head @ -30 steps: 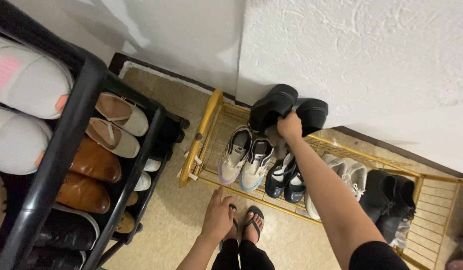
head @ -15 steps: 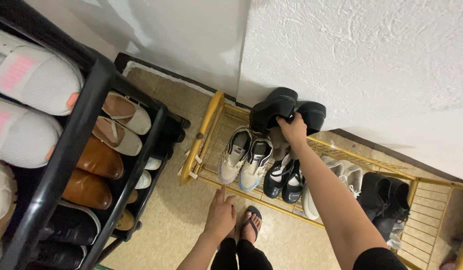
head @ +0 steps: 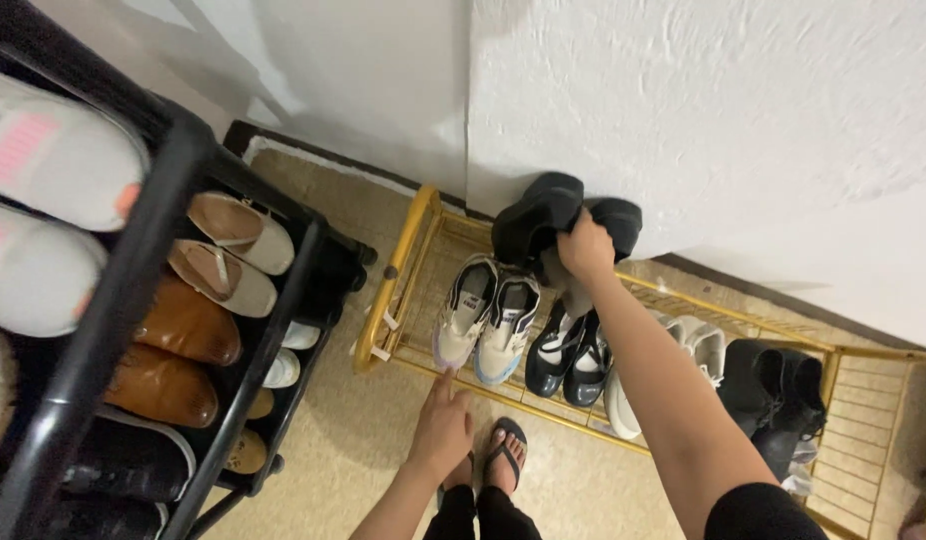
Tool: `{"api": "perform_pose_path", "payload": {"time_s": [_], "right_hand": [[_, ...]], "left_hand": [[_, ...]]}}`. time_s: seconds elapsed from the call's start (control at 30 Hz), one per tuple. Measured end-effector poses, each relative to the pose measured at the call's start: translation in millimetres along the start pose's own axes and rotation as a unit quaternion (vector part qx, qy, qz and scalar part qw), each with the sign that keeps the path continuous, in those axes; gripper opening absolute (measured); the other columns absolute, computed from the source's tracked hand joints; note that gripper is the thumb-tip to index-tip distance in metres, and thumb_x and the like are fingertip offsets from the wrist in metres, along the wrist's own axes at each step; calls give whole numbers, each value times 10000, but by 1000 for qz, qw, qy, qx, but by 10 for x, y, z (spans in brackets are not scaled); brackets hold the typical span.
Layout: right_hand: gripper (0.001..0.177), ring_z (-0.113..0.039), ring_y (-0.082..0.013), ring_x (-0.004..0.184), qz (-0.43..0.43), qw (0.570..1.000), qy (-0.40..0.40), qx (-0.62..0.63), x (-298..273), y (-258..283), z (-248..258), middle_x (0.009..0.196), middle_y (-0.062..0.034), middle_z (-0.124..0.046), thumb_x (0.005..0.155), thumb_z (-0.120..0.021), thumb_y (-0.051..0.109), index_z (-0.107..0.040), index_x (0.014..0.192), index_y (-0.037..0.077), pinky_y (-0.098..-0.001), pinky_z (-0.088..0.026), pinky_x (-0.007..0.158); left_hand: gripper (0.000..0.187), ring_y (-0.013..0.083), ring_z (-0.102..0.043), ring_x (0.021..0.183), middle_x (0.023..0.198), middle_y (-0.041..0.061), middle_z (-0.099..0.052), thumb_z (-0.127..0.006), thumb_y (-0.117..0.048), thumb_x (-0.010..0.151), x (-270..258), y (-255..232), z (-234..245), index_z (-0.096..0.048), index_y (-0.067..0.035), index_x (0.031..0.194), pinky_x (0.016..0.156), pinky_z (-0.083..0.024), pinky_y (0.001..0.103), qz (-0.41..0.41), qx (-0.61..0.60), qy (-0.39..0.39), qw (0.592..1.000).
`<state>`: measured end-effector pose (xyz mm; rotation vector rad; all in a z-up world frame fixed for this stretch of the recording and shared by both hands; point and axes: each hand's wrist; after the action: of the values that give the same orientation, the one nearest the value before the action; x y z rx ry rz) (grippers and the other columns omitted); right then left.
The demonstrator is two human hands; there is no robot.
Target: Cleaning and organizing shoes on a rack.
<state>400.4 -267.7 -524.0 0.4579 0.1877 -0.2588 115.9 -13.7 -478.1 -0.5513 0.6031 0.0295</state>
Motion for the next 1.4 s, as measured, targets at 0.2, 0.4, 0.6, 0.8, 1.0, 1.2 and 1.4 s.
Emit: {"api": "perform_pose_path", "payload": {"time_s": [0.2, 0.4, 0.6, 0.8, 1.0, 1.2, 1.4], "right_hand": [[302, -666, -528, 965, -1, 997, -67, 41, -86, 8, 67, 999, -336, -701, 849, -596, 129, -631, 1088, -50, -580, -537, 874], [307, -645, -532, 1014, 53, 994, -83, 57, -315, 182, 763, 1019, -333, -698, 870, -628, 174, -656, 1061, -65, -561, -515, 931], [717, -635, -520, 979, 127, 984, -68, 104, -525, 204, 1364, 1052, -397, -646, 808, -748, 209, -441, 1302, -211, -506, -533, 836], [405, -700, -296, 885, -122, 902, 187, 369, -1416, 827, 2561, 1065, -213, -712, 882, -575, 73, -628, 1268, -38, -422, -595, 730], [434, -728, -291, 901, -133, 899, 213, 359, -1865, 910, 3145, 1075, -207, -721, 901, -590, 82, -574, 1321, -25, -416, -616, 751], [403, -717, -293, 875, -98, 933, 169, 301, -1981, 827, 3192, 1038, -225, -730, 898, -611, 97, -642, 1258, -82, -408, -593, 702], [362, -714, -295, 817, -120, 907, 172, 366, -2028, 778, 3360, 958, -211, -737, 896, -618, 125, -689, 1110, -158, -428, -591, 662]], "left_hand": [[404, 456, -308, 1459, 1585, 271, -307, -624, -46, 881, 277, -46, -29, -604, 11, 1281, 1171, -320, 497, -40, -13, -39, 998], [388, 418, -322, 1472, 1581, 255, -326, -585, -64, 932, 299, -561, 399, -598, 3, 1314, 1177, -335, 458, -86, -36, -69, 993], [663, 432, -303, 1497, 1611, 278, -309, -656, -183, 972, 41, -1226, 1034, -372, 35, 1530, 1194, -319, 493, -165, -90, -234, 954], [919, 426, -400, 1339, 1447, 239, -434, -830, -310, 803, -450, -1657, 1372, -360, 18, 1522, 1133, -300, 550, -149, -89, -266, 948], [539, 367, -540, 1134, 1156, 167, -610, -762, -250, 866, -940, -1756, 1686, -622, -39, 1342, 1060, -388, 506, -130, -28, -216, 967], [196, 341, -594, 1077, 1126, 150, -623, -639, -164, 970, -1330, -1942, 2069, -742, -77, 1112, 942, -491, 450, -135, -103, -146, 975], [205, 300, -593, 1148, 1296, 150, -608, -595, -171, 986, -1493, -2175, 2442, -673, -20, 873, 963, -483, 388, -357, -257, -142, 887]]}}
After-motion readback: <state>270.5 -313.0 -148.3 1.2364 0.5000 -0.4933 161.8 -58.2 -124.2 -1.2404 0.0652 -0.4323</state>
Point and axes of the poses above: each hand's wrist, its own x-axis towards the middle knuckle, its own z-axis out of the back of the hand, y = z × x
